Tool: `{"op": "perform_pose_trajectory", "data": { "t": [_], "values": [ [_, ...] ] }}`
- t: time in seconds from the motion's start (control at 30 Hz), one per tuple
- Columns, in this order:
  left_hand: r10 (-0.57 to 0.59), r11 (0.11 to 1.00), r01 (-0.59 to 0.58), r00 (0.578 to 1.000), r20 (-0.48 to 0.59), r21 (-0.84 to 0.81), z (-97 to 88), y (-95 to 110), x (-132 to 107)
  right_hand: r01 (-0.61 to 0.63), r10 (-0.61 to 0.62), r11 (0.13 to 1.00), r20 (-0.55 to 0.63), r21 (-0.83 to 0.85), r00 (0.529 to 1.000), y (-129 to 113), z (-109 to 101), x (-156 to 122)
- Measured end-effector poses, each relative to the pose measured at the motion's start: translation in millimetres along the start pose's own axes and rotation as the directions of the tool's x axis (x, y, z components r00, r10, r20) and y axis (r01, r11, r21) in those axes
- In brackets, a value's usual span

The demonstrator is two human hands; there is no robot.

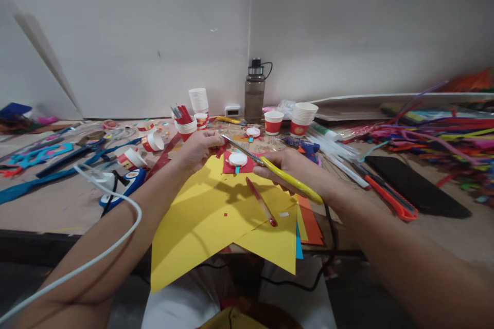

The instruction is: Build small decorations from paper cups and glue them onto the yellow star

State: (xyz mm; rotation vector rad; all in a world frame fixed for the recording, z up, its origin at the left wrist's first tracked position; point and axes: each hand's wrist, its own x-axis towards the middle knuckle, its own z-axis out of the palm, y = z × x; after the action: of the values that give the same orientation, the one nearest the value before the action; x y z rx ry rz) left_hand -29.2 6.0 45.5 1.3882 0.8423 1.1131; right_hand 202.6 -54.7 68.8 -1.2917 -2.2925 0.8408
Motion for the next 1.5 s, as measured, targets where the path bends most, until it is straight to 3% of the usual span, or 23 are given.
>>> {"op": "perform_pose_trajectory", "data": {
  "t": [0.4,0.63,0.7,0.77,0.87,1.0,1.2,1.27,1.37,1.43,1.5],
  "values": [
    [-0.024,1.000,0.024,1.000,0.007,-0.001,-1.7,4,-2,-0.006,0.007,0.999,-0.044,0.038,0.999,0,5,0],
    [-0.014,1.000,0.014,1.000,0.008,-0.012,-5.2,2,0,-0.188,0.200,0.965,-0.050,0.180,0.978,7,6,3],
    [-0.019,1.000,0.019,1.000,0.007,-0.017,-4.7,0,1,-0.208,0.221,0.971,-0.113,0.114,0.969,14,5,6],
    [-0.031,0.999,0.031,0.999,0.007,-0.028,-3.1,-4,2,-0.196,0.178,0.978,-0.202,-0.071,0.963,22,3,11],
    [-0.062,0.996,0.061,0.998,-0.014,-0.073,1.2,-13,4,-0.269,0.163,0.886,-0.288,-0.378,0.944,35,5,16],
    [-0.083,0.991,0.078,0.996,-0.039,-0.110,9.7,-22,4,-0.348,0.235,0.765,-0.269,-0.542,0.934,42,12,17],
    [-0.102,0.985,0.091,0.992,-0.071,-0.148,23.2,-21,-3,-0.297,0.225,0.692,-0.195,-0.658,0.955,34,16,12],
    [-0.082,0.985,0.069,0.993,-0.079,-0.157,27.3,-22,-6,-0.255,0.105,0.753,-0.272,-0.607,0.956,31,17,11],
    [-0.051,0.977,0.029,0.994,-0.099,-0.213,34.5,-25,-9,-0.095,-0.051,0.940,-0.410,-0.327,0.911,25,19,11],
    [-0.032,0.969,0.005,0.994,-0.109,-0.247,39.8,-26,-11,0.024,-0.059,0.996,-0.433,-0.084,0.900,21,22,13],
    [-0.022,0.965,-0.006,0.995,-0.102,-0.263,44.8,-26,-13,0.086,-0.043,0.993,-0.441,0.079,0.896,17,26,15]
  ]
}}
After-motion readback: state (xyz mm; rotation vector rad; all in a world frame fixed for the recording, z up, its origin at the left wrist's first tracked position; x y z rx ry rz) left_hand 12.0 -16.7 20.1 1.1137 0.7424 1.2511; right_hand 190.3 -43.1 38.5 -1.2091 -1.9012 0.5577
